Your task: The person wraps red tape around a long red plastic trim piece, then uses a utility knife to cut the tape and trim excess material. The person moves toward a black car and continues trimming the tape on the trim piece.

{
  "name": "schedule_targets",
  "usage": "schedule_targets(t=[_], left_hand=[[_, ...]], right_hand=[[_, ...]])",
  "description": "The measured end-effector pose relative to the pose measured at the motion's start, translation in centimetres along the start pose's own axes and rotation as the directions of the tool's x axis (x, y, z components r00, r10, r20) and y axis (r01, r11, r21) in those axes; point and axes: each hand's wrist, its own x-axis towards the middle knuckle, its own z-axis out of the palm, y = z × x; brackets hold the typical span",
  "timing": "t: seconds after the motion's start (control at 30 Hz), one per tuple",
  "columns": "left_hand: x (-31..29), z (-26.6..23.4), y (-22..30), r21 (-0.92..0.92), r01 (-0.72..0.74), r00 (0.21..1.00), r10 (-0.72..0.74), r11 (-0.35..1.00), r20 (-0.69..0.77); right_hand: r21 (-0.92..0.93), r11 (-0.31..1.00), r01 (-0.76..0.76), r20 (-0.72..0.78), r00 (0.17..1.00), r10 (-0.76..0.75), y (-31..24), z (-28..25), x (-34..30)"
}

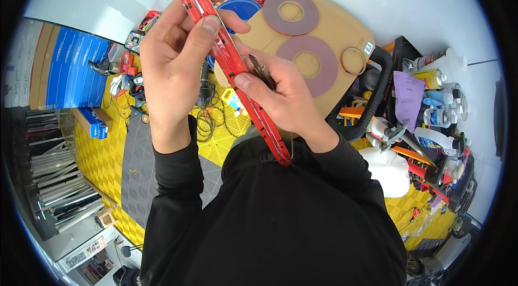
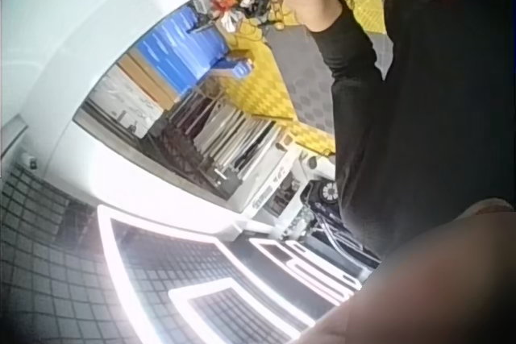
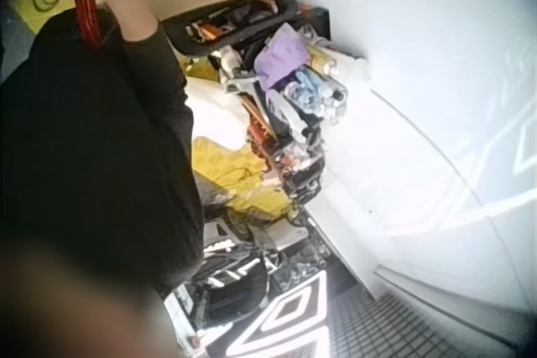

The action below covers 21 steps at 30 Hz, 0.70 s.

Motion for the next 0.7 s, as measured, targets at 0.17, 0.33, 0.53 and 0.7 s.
schedule_targets(t=[0.17,0.33,0.53,0.7], left_hand=[[0.0,0.2,0.1,0.057,0.012,1.0,-0.013,0.998,0.006],[0.0,0.7,0.0,0.053,-0.016,1.0,0.016,0.998,-0.009],[0.0,1.5,0.0,0.057,0.023,0.999,-0.021,0.998,-0.034],[0.1,1.4,0.0,0.111,0.046,0.998,-0.042,0.993,-0.037]], right_hand=[[0.066,0.996,0.067,-0.052,0.997,-0.064,-0.2,0.3,0.1],[0.055,0.997,-0.046,-0.025,0.999,0.048,-1.3,0.0,0.6],[0.175,0.981,-0.084,-0.111,0.988,0.105,-1.1,0.9,0.2],[0.246,0.967,-0.07,-0.13,0.986,0.105,-1.4,1.3,0.5]])
